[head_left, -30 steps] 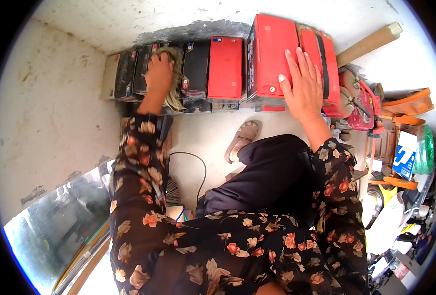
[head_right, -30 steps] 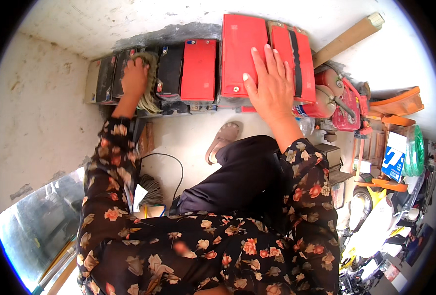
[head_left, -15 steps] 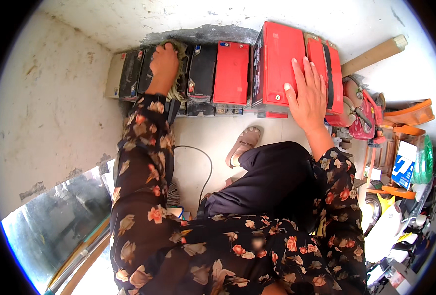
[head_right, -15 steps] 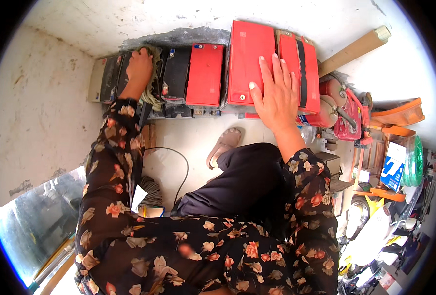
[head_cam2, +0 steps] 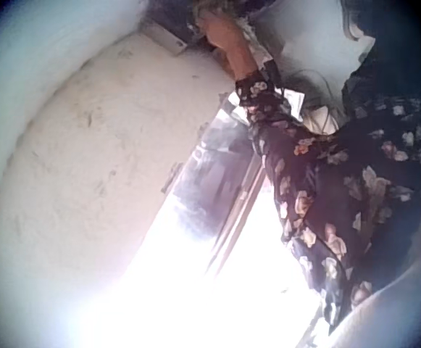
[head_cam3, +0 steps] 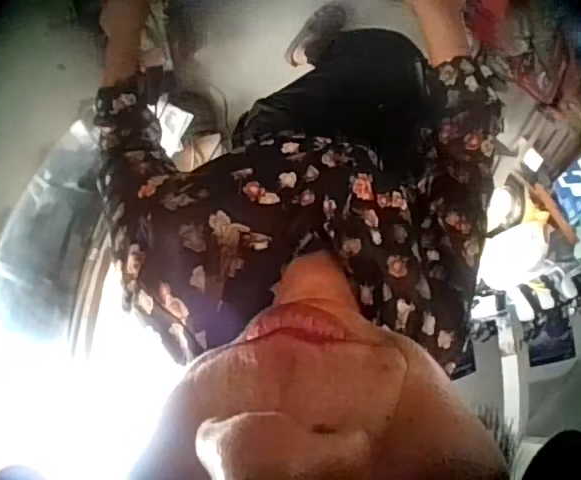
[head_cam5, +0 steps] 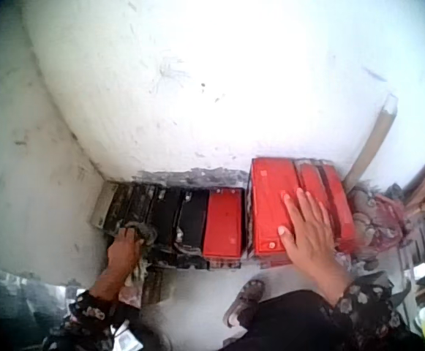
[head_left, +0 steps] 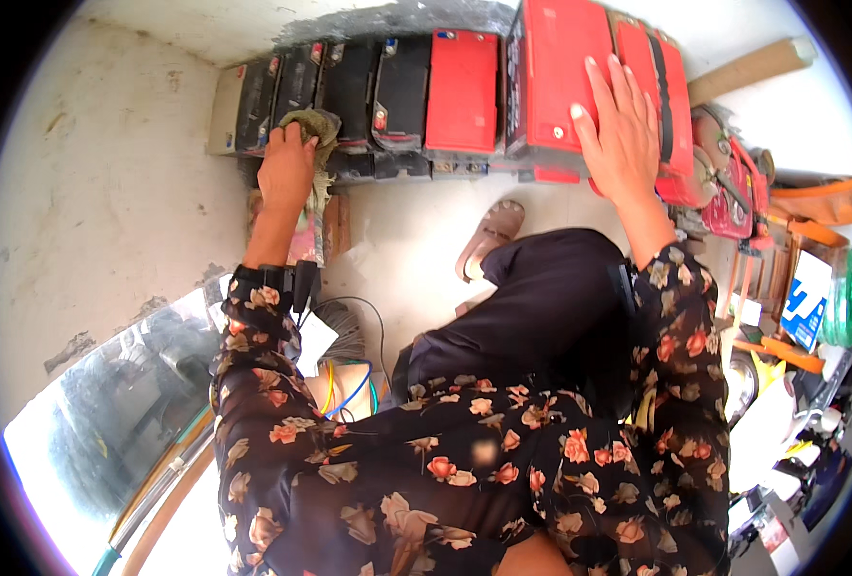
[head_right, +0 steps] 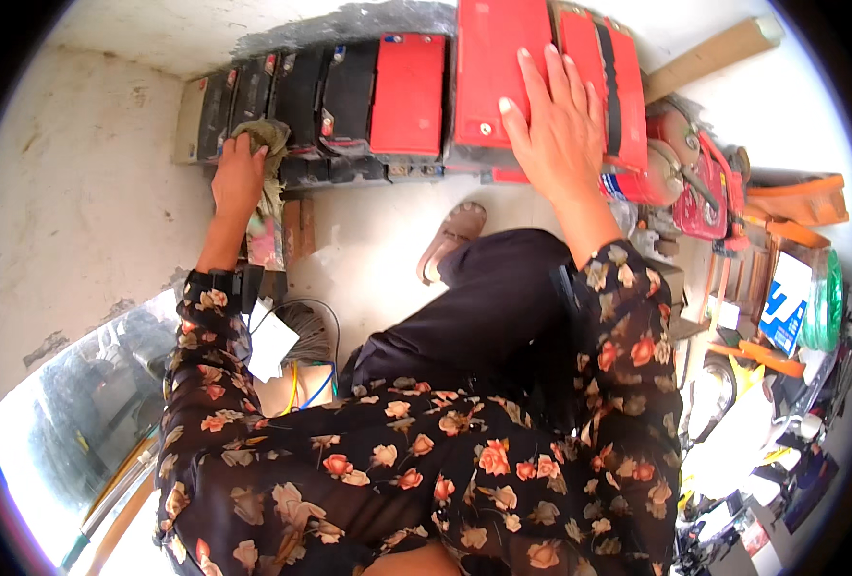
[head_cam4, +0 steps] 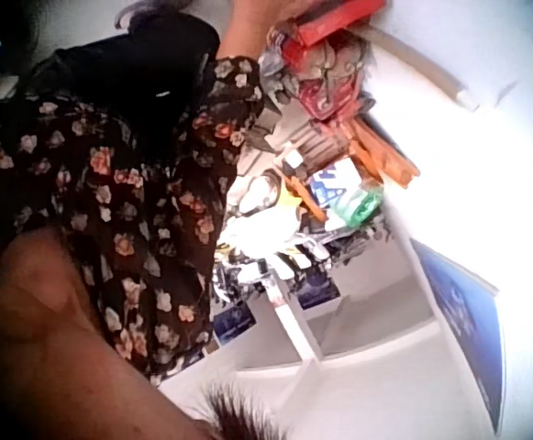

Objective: The person wipes down multiple red batteries and a small motor component using a damp cloth after rinsing the cloth in a yellow bucket of water.

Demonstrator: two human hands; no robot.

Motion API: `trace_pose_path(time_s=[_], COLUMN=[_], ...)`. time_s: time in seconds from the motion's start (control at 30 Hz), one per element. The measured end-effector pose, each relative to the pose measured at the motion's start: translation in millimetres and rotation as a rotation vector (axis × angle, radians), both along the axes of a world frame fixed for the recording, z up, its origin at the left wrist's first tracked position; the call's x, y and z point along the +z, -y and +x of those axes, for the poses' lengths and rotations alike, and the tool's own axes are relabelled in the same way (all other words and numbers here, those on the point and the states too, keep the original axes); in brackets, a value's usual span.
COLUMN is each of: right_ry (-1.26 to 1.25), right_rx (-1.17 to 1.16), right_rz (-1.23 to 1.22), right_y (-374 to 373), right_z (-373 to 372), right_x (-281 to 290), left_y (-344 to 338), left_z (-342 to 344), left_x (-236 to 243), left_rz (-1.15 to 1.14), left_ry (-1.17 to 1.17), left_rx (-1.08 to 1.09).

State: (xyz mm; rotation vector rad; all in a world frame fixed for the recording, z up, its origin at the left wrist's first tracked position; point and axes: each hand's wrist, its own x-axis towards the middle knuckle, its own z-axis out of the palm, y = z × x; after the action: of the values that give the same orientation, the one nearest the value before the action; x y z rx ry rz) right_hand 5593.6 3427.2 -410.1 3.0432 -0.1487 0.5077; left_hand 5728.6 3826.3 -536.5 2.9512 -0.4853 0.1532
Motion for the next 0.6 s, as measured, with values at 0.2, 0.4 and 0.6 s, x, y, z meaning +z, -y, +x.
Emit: trace_pose_path(time_s=[0.2, 0.4, 0.6], right_ry=[-0.036, -0.060, -0.052], right_rx=[-0.017, -0.030, -0.024], right_rz=[0.033, 0.039, 0.045], right_y=[-4.6, -6.6, -5.7], right_z=[2.5, 4.2, 2.8], right_x=[9.1, 11.5, 11.6], left_y=[15.7, 18.9, 47.7], left_z=[51.9, 117.8, 168.2], left_x=[-16.2, -20.0, -18.9], left_rz=[0.079, 0.029, 0.069], left_ry=[0.107, 0.025, 0.085], left_rx=[0.106, 0.173, 0.256])
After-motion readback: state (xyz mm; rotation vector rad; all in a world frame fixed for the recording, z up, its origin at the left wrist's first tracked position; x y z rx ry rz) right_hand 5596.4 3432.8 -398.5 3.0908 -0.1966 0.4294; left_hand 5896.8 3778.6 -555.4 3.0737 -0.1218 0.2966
